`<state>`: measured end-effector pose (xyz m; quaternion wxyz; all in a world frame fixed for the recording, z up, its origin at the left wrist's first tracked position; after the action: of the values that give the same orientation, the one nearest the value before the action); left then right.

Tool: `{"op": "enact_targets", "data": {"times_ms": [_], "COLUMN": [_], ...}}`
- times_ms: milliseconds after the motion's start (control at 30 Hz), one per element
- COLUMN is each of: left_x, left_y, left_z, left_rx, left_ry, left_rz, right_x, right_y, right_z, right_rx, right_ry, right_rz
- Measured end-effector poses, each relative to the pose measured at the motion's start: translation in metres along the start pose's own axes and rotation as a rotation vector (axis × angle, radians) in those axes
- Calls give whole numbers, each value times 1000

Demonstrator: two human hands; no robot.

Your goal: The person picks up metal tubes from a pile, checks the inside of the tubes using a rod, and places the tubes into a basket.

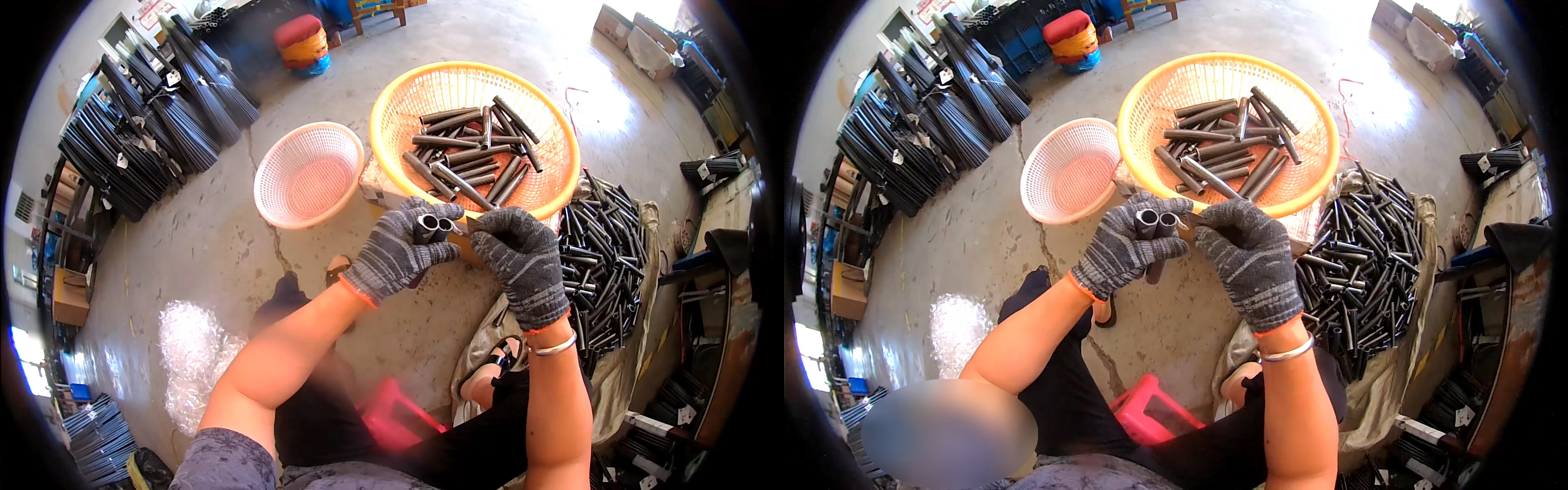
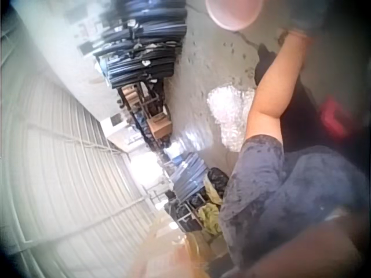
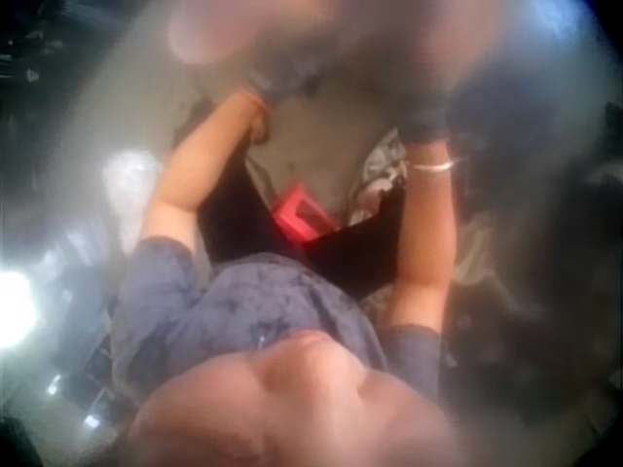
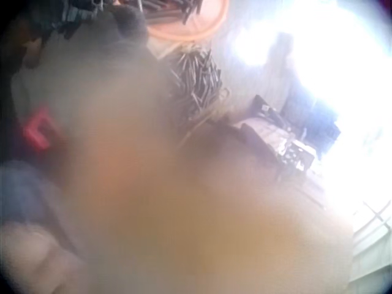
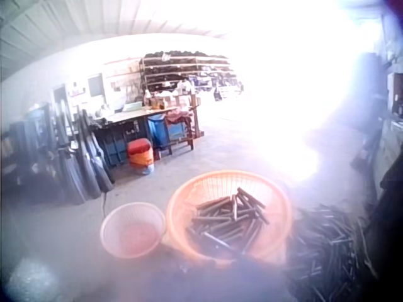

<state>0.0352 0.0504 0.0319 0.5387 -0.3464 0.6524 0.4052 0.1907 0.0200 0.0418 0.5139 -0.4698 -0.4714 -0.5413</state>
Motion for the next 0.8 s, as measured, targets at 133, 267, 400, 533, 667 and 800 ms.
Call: {"op": "enact_targets", "data": {"times_ms": [133,267,400,533,667,800], "left_x": [-15,-18,0,5,-1,3], "left_y": [1,-4,0,5,4,-4], "left_z": [1,-2,-3,-2,-6,-7], "left_rx": [-68,-1,84,76,140,243], "left_ry": [-526,-547,-82,-102,91,-26], "left_rz": [266,320,123,51,-45,-157], "right_x": [2,-2,8,23,22,1], "right_y": [-13,-14,-17,-21,-13,3], "right_z": [1,0,4,2,5,13], "right_rx": [37,-13,2,-61,-106,-175], "right_ry": [21,146,169,341,332,270], "right_rz": [-146,-241,-297,-380,-377,-238]}}
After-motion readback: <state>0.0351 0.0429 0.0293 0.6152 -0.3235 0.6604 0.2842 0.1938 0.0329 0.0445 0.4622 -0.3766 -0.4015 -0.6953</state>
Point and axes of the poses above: each hand's wrist, its own z-axis towards the middle knuckle, its own y-axis out of the back of the hand, x = y × z, the point moved 7 cm from there along z, towards the middle knuckle, and after that the axes turned 5 degrees about y, right-handed, at the moved point
